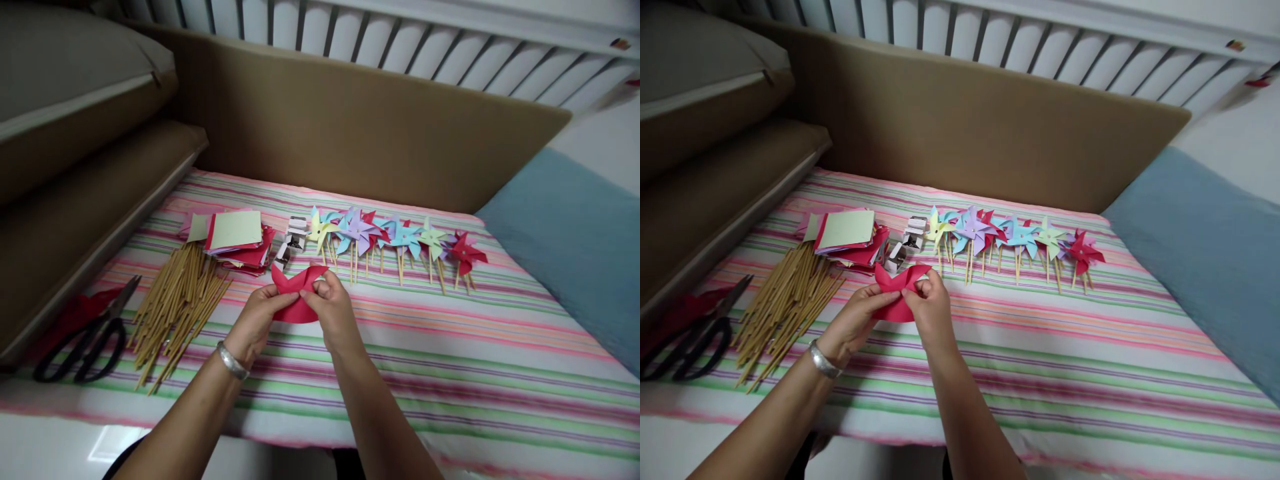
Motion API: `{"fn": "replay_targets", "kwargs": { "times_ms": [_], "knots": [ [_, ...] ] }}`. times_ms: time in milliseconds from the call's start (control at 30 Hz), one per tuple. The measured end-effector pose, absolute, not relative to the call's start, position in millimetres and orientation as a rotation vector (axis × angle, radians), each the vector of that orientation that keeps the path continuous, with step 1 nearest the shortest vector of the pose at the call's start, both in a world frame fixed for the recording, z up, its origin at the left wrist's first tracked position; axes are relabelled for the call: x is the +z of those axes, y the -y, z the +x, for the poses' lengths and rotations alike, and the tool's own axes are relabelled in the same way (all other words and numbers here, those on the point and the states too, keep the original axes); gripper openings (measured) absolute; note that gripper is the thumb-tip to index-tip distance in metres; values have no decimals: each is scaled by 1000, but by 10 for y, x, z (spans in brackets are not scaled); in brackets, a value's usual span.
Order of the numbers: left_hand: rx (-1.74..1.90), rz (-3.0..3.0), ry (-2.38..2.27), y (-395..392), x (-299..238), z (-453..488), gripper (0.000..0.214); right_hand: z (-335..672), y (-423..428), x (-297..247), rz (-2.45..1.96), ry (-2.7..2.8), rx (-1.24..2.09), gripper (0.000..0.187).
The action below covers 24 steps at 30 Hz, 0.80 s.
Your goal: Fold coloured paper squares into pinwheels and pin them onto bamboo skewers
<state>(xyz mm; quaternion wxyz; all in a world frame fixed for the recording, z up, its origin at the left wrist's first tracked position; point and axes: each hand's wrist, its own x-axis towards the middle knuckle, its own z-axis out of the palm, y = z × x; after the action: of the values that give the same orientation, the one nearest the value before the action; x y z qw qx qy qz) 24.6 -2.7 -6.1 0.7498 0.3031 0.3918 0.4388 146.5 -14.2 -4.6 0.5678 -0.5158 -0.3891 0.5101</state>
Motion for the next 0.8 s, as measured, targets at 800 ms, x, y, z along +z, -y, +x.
{"fn": "replay_targets", "kwargs": {
  "times_ms": [800],
  "knots": [
    [1211, 417, -961, -209, 105, -273, 15, 1239, 302, -46, -1294, 1942, 275, 38]
  ]
}}
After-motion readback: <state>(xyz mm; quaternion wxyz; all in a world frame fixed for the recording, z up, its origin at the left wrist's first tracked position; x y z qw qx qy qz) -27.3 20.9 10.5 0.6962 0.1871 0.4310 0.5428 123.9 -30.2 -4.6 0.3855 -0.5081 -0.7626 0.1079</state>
